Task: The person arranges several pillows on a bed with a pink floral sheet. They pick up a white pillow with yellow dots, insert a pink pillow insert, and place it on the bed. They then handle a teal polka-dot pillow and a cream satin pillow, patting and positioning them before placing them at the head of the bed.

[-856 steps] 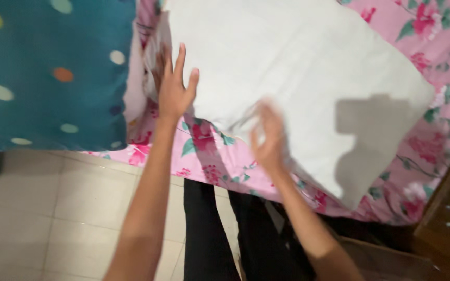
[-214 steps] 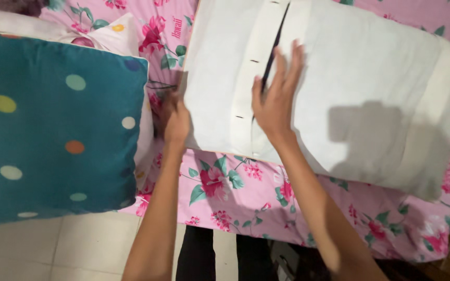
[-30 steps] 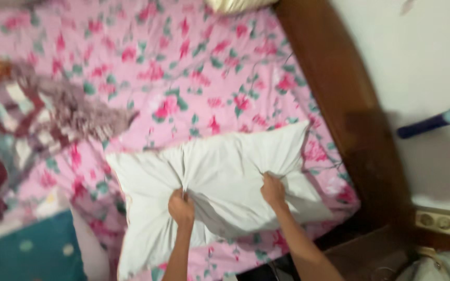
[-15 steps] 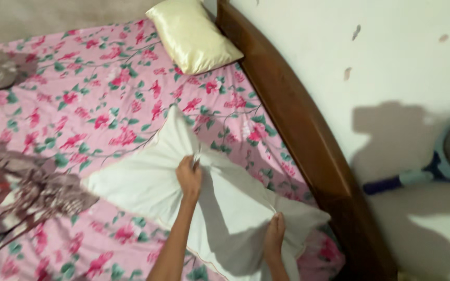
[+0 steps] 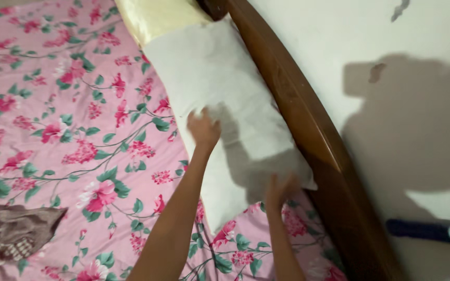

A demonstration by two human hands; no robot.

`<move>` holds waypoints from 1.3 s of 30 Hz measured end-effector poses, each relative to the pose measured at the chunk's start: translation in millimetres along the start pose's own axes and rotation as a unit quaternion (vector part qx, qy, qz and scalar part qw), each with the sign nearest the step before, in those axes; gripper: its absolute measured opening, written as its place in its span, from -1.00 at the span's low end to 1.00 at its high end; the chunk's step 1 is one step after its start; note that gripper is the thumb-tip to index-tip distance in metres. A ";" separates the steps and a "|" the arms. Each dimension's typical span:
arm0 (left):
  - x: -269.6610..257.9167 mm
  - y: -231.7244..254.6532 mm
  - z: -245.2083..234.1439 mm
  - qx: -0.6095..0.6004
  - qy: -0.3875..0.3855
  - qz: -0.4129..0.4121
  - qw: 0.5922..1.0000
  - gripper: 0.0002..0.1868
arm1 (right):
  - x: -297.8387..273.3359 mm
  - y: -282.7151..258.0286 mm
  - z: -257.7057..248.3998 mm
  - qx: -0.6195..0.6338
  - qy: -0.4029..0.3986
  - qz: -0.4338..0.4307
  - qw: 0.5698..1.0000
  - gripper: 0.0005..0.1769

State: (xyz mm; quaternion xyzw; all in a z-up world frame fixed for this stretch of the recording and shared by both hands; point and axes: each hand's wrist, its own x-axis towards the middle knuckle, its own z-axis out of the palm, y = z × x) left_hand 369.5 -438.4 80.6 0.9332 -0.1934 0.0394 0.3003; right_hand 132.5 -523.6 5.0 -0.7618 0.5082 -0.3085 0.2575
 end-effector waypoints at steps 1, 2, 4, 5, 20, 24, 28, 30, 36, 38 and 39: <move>-13.4 -16.3 11.1 0.015 -0.026 -0.065 0.997 -0.27 | -11.3 17.8 -1.3 -0.056 0.021 0.074 0.995 -0.43; -27.9 -31.8 19.9 -0.015 -0.006 -0.130 0.991 -0.21 | -24.5 33.2 -5.4 -0.113 0.040 0.147 0.982 -0.39; -54.4 -58.1 30.3 -0.085 -0.014 -0.196 0.977 -0.12 | -43.2 48.6 -4.7 -0.010 -0.021 0.261 0.965 -0.23; -66.6 -66.1 32.9 -0.126 -0.042 -0.196 0.972 -0.11 | -49.5 48.7 -2.8 0.043 -0.051 0.316 0.947 -0.14; -135.9 -16.0 -30.9 -0.063 -0.174 0.055 0.981 -0.44 | -46.0 -71.3 -44.4 -0.050 -0.171 -0.203 0.963 -0.49; -211.3 -37.4 -88.6 -0.173 -0.089 -0.016 0.981 -0.48 | -102.6 -102.6 -81.9 0.107 -0.167 -0.201 0.959 -0.57; -304.6 -76.9 -175.6 -0.168 0.026 -0.082 0.982 -0.51 | -171.8 -146.8 -105.2 0.219 -0.201 -0.226 0.928 -0.59; -342.9 -101.7 -226.0 -0.151 0.098 -0.106 0.978 -0.52 | -216.5 -176.8 -111.5 0.255 -0.251 -0.243 0.902 -0.60; -468.1 -178.0 -359.5 -0.075 0.293 -0.176 0.937 -0.51 | -369.6 -227.6 -136.6 0.334 -0.425 -0.303 0.785 -0.57; -511.0 -195.9 -391.5 -0.057 0.330 -0.244 0.910 -0.51 | -417.7 -237.2 -141.7 0.351 -0.481 -0.316 0.739 -0.56; -531.5 -205.3 -405.1 -0.050 0.347 -0.276 0.895 -0.52 | -442.2 -240.1 -143.9 0.349 -0.500 -0.330 0.721 -0.56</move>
